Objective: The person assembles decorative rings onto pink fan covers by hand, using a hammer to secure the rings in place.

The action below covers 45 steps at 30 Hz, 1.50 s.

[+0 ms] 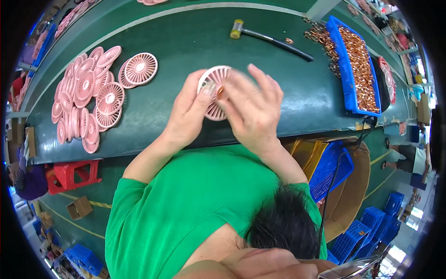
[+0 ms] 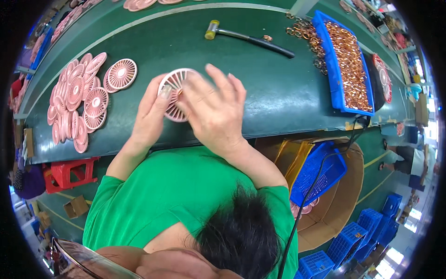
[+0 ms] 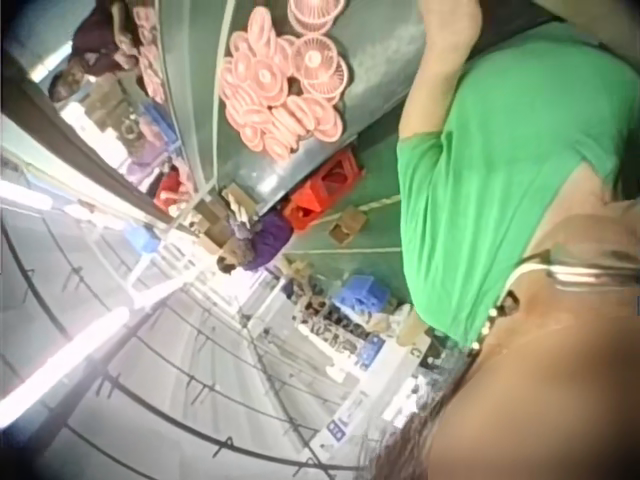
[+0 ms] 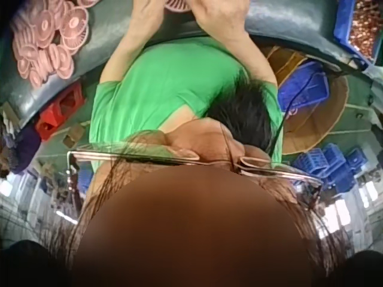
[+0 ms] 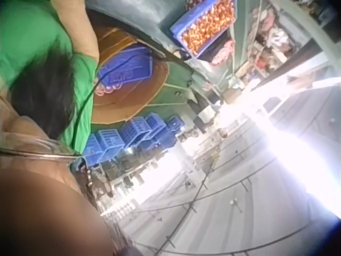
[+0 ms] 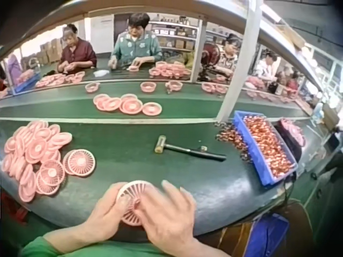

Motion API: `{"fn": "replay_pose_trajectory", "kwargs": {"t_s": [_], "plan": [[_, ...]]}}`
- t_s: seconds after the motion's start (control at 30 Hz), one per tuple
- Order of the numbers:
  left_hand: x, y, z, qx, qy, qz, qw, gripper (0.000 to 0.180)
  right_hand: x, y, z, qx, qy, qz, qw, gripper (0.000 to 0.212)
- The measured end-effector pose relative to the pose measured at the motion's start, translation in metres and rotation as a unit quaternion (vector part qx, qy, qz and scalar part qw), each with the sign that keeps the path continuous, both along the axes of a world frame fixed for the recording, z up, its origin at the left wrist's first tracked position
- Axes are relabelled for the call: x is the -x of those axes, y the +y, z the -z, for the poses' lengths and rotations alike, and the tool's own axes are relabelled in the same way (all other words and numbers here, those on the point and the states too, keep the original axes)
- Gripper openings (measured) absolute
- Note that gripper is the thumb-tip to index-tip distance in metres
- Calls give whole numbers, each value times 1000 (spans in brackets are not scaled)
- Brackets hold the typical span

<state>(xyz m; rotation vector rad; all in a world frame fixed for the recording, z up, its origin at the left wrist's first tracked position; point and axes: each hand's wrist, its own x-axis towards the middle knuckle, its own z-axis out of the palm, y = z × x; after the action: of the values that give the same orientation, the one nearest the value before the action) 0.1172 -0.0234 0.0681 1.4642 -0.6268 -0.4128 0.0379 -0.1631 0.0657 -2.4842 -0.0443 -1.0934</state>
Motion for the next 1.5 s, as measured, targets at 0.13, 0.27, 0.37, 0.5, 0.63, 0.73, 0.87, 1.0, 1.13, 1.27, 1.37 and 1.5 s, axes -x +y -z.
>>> {"fn": "replay_pose_trajectory", "kwargs": {"t_s": [0.13, 0.27, 0.37, 0.5, 0.63, 0.73, 0.87, 1.0, 1.13, 1.27, 1.37, 1.5], "plan": [[-1, 22, -24, -11, 228, 177, 957, 42, 19, -17, -14, 28, 42, -156, 986, 23], [7, 20, -26, 23, 286, 229, 930, 47, 10, -47, -15, -108, 159, -364, 911, 31], [6, -1, -9, -145, -102, 112, 978, 46, -24, -84, 0, -328, 167, -257, 894, 20], [4, -37, 45, -195, -464, 31, 864, 51, -95, -168, 30, 65, 197, 311, 927, 39], [7, -35, 49, -261, -474, 99, 835, 58, -108, -222, 55, 6, 278, 263, 924, 35], [-10, -11, 36, -254, -447, 56, 856, 61, -81, -193, 40, -15, 161, 205, 965, 22], [-77, 34, 24, -308, -472, -200, 801, 63, -41, -141, 25, -154, 164, 99, 969, 13], [-140, 93, 55, -532, -433, -289, 668, 76, -17, -92, 31, -301, 125, -17, 945, 14], [-113, 83, 35, -416, -420, -311, 744, 69, -3, -63, 29, -228, 71, -29, 971, 17], [-75, 58, 28, -337, -393, -276, 810, 20, 2, -38, 12, -185, 12, -67, 980, 16], [-40, 30, 20, -155, -251, -226, 928, 22, 6, -28, 8, -158, -11, -53, 986, 17], [-19, 11, 16, 41, 29, -86, 995, 28, 7, -14, 1, -154, -39, -100, 982, 20]]}}
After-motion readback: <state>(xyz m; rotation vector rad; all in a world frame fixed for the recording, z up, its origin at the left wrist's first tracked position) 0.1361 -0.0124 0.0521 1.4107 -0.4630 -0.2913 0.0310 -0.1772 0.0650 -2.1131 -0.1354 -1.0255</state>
